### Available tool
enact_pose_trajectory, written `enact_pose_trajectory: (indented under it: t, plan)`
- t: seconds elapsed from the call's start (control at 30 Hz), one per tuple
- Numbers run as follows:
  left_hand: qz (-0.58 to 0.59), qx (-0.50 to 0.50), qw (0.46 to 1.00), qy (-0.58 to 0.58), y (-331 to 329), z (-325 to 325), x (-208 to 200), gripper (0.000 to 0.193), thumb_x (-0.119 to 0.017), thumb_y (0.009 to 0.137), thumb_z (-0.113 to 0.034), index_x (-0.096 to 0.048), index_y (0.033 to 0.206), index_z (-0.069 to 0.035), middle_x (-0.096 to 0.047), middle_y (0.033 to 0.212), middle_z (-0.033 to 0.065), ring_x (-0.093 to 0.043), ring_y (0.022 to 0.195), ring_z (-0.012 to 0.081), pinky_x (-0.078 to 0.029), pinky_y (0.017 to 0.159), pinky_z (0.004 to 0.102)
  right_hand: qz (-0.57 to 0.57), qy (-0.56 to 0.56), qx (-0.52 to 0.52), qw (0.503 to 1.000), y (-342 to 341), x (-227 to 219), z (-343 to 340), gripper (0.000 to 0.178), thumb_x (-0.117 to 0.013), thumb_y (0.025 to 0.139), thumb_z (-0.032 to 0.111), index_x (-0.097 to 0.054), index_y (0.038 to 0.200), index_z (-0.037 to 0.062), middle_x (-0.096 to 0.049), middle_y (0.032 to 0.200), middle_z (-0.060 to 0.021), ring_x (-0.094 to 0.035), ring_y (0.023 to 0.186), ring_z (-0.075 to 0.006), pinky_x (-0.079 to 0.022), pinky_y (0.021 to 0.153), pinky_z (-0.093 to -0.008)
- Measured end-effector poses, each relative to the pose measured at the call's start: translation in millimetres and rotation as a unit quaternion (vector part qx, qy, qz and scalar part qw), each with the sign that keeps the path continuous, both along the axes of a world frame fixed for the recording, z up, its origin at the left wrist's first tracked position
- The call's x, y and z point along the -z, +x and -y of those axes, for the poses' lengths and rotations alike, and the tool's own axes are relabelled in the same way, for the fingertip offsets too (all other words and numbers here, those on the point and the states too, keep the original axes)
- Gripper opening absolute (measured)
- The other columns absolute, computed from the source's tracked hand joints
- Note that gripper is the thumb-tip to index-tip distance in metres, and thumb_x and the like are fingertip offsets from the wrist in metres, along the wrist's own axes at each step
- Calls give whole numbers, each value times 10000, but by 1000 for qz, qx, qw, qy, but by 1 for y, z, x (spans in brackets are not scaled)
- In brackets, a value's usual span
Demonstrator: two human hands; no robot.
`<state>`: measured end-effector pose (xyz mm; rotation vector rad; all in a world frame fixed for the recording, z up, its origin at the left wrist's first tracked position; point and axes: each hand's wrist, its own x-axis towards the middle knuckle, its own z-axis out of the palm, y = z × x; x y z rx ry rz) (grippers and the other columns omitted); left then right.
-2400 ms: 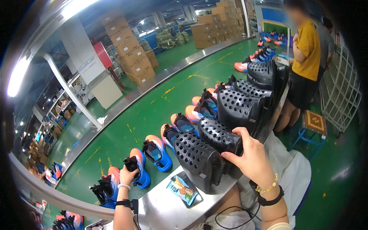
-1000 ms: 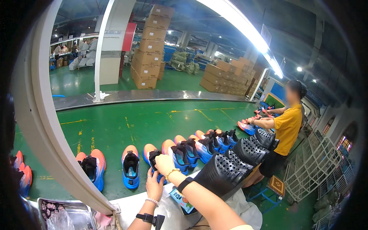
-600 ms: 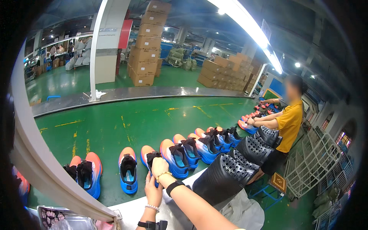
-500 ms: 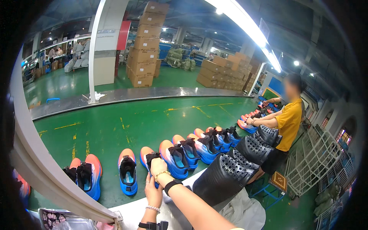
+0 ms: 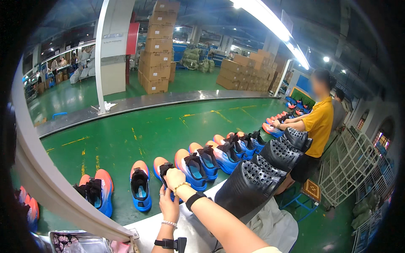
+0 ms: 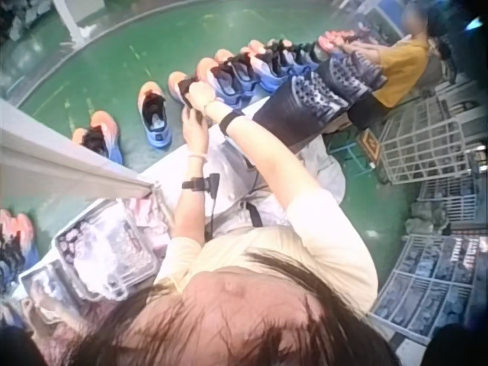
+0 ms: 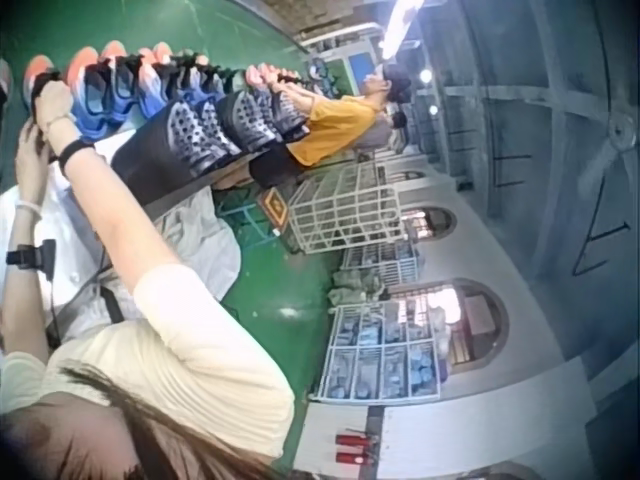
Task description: Organizing and pairing shoes with shoe lasts on a factory production line.
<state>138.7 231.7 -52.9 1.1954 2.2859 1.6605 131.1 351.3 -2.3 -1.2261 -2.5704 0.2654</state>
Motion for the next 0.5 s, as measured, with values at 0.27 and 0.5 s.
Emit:
enact_pose_trajectory:
  t: [0.27,0.5]
  plan:
    - [-1,13,1000,-8,16,-11,-15,434,-729,764,-90,-543,1147,-4,-449,1395,258,-583,1060,438,-488,877,463,-44,21,-57,997,4,21,-40,394,-504,904,346,-694,838,7,-672,781,-239,-677,751,-398,-550,678,-475]
    - [64,15,991,113,-20,-19,6,431,-634,816,-32,-474,1208,50,-369,1437,310,-392,1325,431,-340,1079,427,-86,-74,-272,956,83,-85,52,373,-603,899,380,-586,1092,61,-659,854,-194,-645,818,-380,-506,750,-457]
